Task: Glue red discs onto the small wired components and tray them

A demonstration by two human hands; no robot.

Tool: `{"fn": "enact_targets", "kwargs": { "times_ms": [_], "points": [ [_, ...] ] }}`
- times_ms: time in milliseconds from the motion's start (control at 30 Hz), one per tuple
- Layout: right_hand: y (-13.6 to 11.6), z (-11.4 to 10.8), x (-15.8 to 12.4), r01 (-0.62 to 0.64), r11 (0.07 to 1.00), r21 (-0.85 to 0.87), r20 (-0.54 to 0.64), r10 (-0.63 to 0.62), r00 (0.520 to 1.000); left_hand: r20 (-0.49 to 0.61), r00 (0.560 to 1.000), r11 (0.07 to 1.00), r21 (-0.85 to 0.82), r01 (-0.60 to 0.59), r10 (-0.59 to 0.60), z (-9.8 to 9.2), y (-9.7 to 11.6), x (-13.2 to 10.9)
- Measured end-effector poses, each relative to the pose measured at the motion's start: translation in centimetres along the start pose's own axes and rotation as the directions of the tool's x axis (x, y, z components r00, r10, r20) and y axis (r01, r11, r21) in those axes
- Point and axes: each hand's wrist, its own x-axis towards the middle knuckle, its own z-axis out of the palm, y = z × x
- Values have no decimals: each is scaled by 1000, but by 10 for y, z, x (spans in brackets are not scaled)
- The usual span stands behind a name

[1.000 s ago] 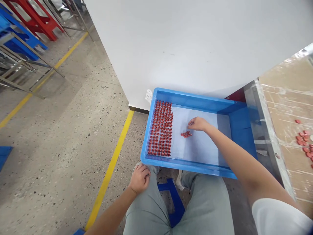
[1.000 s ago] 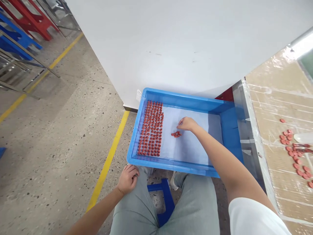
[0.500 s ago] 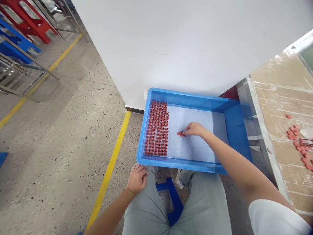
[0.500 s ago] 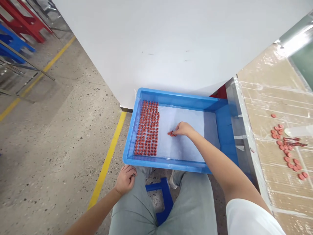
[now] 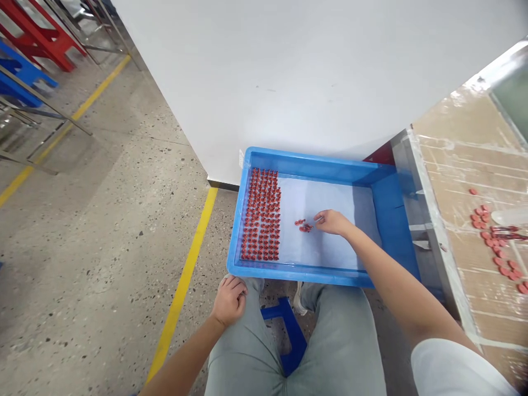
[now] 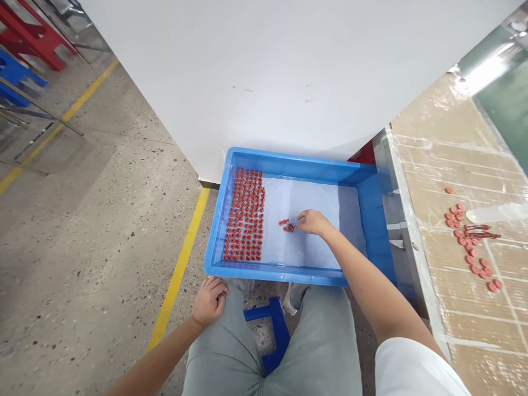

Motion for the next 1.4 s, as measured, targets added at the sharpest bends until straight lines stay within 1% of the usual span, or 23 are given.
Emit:
{"fn": "enact_targets", "kwargs": {
  "times_ms": [133,233,400,500,567,667,767,867,1000,1100,1233,1400],
  "points": [
    [5,16,-8,116,991,64,-39,-114,993,-3,1000,1000,-2,-2,2,0,0,0],
    [7,24,-6,166,982,88,-70,-160,985,-3,1000,1000,3,0,0,1,0,0],
    [17,21,5,156,985,76,-191,-139,972,-1,1000,1000,8,1,-1,1,0,-1],
    [22,16,17,138,987,80,-266,-113,957,1,1000,1000,10,2,-2,1,0,-1],
    [22,14,27,148,986,82,-307,-116,945,3,1000,1000,9,2,-2,0,1,0],
    [14,12,46,194,977,87,-346,-153,926,6,1000,1000,10,6,-6,0,2,1],
    [2,11,64,241,962,124,-360,-183,915,11,1000,1000,10,11,-12,0,2,2],
    [-7,11,75,245,951,189,-390,-156,907,15,1000,1000,10,15,-15,0,2,2],
    [-11,10,74,182,949,255,-435,-56,899,17,1000,1000,9,15,-16,0,2,2],
    [-11,12,69,146,946,288,-425,-10,905,13,1000,1000,7,15,-15,0,3,2],
    [-15,17,70,139,941,309,-428,7,904,11,1000,1000,3,10,-10,0,2,2],
    [-31,16,91,186,933,309,-455,-27,890,5,1000,1000,1,13,-13,0,0,1]
  ]
}}
